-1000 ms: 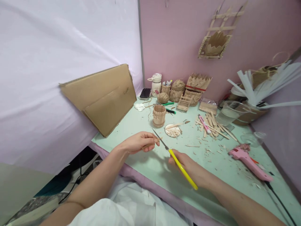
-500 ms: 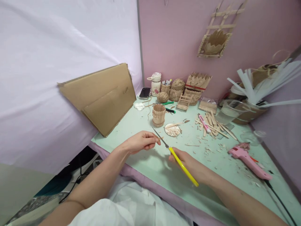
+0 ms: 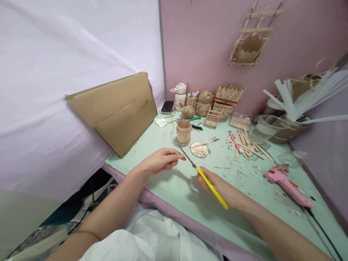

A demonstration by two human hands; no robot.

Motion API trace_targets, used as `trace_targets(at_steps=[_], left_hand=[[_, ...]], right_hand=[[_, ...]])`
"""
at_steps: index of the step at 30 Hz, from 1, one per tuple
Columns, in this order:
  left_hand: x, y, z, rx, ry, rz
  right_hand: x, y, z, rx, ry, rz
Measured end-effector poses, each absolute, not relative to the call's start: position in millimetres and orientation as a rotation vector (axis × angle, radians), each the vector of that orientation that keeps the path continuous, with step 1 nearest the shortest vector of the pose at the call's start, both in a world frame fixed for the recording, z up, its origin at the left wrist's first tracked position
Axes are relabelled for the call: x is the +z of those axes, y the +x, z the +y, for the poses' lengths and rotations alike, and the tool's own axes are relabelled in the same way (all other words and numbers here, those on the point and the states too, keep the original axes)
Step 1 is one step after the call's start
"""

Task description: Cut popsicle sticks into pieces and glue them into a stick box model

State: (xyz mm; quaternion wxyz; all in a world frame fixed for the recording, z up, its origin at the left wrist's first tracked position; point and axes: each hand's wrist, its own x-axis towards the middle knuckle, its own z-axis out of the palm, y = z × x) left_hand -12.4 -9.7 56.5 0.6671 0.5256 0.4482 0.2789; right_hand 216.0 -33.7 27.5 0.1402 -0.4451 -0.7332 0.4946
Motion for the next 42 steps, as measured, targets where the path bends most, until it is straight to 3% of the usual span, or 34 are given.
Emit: trace_targets(at_steps=[14, 19, 30, 42], left_hand=[[35.8, 9.2, -12.0, 0.890, 0.837, 0.939], [33.1, 17.1, -13.7, 1.048, 0.914, 0.965], [33.0, 22.7, -19.9, 1.097, 0.928, 0.990], [30.2, 25.6, -22.0, 1.113, 0.894, 1.027]], right_hand=[[32.7, 207.1, -38.2, 1.358, -1.391, -2.017], [25.5, 206.2, -37.5, 1.176, -1.482, -2.115], [20.4, 205.0, -34.9, 0.929, -1.654, -2.234], [19.1, 204.2, -36.8, 0.911, -1.663, -2.259]])
